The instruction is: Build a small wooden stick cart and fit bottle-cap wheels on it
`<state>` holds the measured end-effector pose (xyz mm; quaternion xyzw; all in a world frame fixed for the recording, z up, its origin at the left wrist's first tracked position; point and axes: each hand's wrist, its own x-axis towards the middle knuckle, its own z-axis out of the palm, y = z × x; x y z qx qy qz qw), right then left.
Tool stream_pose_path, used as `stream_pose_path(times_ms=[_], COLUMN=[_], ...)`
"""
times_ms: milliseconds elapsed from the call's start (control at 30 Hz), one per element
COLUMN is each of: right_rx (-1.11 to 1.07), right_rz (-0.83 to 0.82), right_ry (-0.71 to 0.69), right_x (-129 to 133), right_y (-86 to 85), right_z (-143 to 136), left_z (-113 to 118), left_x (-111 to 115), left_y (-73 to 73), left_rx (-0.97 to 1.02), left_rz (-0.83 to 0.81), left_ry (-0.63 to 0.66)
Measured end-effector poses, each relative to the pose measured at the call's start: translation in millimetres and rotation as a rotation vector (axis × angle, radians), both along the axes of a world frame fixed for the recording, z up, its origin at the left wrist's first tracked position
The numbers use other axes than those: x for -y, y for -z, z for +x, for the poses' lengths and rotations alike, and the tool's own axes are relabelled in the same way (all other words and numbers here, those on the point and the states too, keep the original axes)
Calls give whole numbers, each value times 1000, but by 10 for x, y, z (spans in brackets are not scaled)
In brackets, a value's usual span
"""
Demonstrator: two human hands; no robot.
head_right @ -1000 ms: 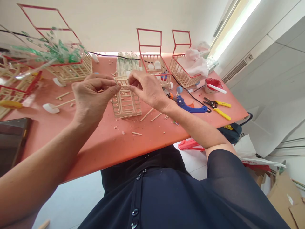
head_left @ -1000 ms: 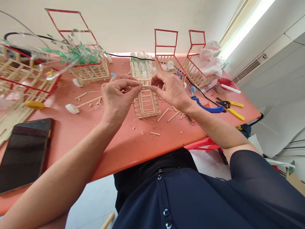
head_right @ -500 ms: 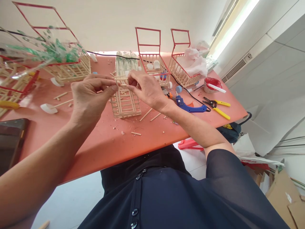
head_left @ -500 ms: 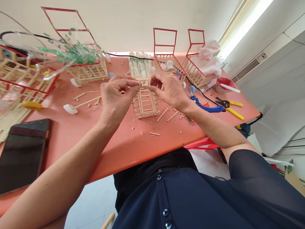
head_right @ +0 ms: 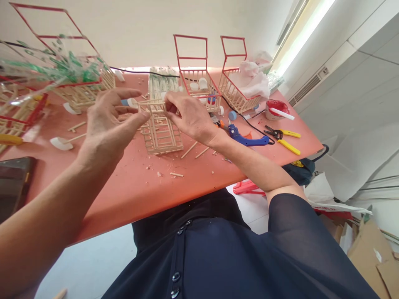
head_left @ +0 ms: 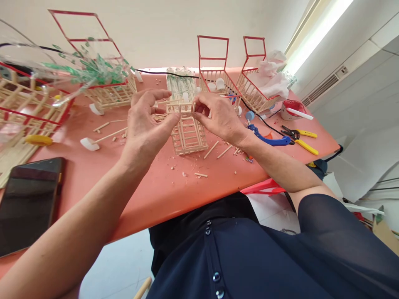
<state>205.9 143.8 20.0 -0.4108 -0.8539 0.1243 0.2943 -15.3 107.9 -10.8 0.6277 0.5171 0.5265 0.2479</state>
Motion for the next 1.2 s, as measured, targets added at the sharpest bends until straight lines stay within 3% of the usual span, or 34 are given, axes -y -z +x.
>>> stream_pose_path(times_ms=[67,167,300,467,667,767,867,1000,1100,1200], right_rx=[12,21,21,10,19,22,-4,3,30,51], right_rz=[7,20,11,-2,-27,-15,47,194,252,279], right_ry=[-8,-13,-10,-16,-29,-18,3,-7,-24,-27], right_x=[-8,-23,-33,-9,-37,-19,172,672,984,1102], right_y=[0,8,16,2,2,-29,-96,-94,56,253], right_z=[3,7,-9,-28,-6,49,149,270,302,309], left_z=[-45,-152,-272,-257,-199,-190,-167,-155,-178,-189], left_x=[11,45,117,198,171,172,211,263,266,251], left_y=[-52,-55,117,349,534,545,460,354,379,443], left_rx=[-23,-23,108,263,238,205,192,186,172,164], left_rz=[-67,-185,-307,-284,-213,-208,-229,-264,-279,-280], left_ry=[11,128,187,326,277,235,260,289,242,238])
